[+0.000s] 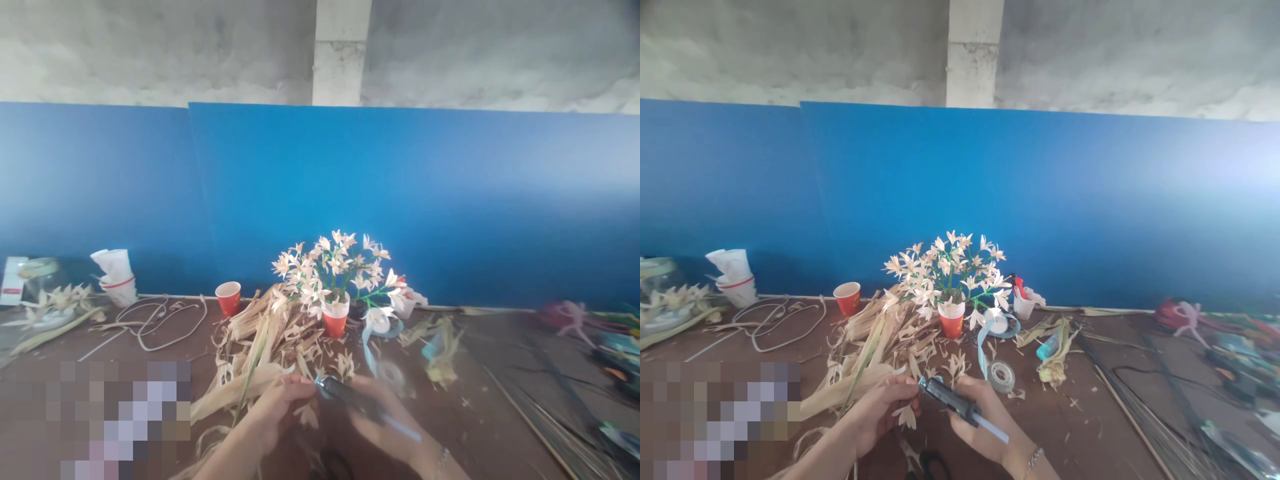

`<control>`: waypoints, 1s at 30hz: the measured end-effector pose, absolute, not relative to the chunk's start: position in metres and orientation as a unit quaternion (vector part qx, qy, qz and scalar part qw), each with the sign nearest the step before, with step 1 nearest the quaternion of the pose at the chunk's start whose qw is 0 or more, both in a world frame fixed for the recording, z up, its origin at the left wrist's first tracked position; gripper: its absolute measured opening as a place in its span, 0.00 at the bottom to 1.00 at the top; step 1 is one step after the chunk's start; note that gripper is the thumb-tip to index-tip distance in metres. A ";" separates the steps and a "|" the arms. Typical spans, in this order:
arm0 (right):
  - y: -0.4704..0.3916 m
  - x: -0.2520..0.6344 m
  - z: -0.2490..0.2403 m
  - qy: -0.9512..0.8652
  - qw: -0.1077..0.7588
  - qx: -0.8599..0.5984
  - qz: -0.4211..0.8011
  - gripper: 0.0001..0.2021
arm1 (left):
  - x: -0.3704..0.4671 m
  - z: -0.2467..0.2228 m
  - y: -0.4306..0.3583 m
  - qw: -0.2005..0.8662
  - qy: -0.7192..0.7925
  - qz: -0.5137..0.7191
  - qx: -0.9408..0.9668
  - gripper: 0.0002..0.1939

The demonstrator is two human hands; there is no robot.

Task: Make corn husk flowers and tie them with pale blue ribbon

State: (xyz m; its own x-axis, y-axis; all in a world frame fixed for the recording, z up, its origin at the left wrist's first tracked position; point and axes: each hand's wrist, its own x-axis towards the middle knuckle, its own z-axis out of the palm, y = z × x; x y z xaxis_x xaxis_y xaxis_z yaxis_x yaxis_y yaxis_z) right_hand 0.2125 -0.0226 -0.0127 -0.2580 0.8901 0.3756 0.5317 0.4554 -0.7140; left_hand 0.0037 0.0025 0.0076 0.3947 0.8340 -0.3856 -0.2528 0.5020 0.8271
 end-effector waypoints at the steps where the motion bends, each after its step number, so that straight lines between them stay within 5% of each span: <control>1: -0.023 0.212 -0.011 -0.758 0.390 -0.469 0.232 0.05 | 0.004 0.008 0.002 0.759 0.419 0.358 0.347 0.07; 30: -0.022 0.213 0.009 -0.761 0.364 -0.491 0.217 0.05 | 0.002 0.007 0.001 0.757 0.423 0.356 0.347 0.09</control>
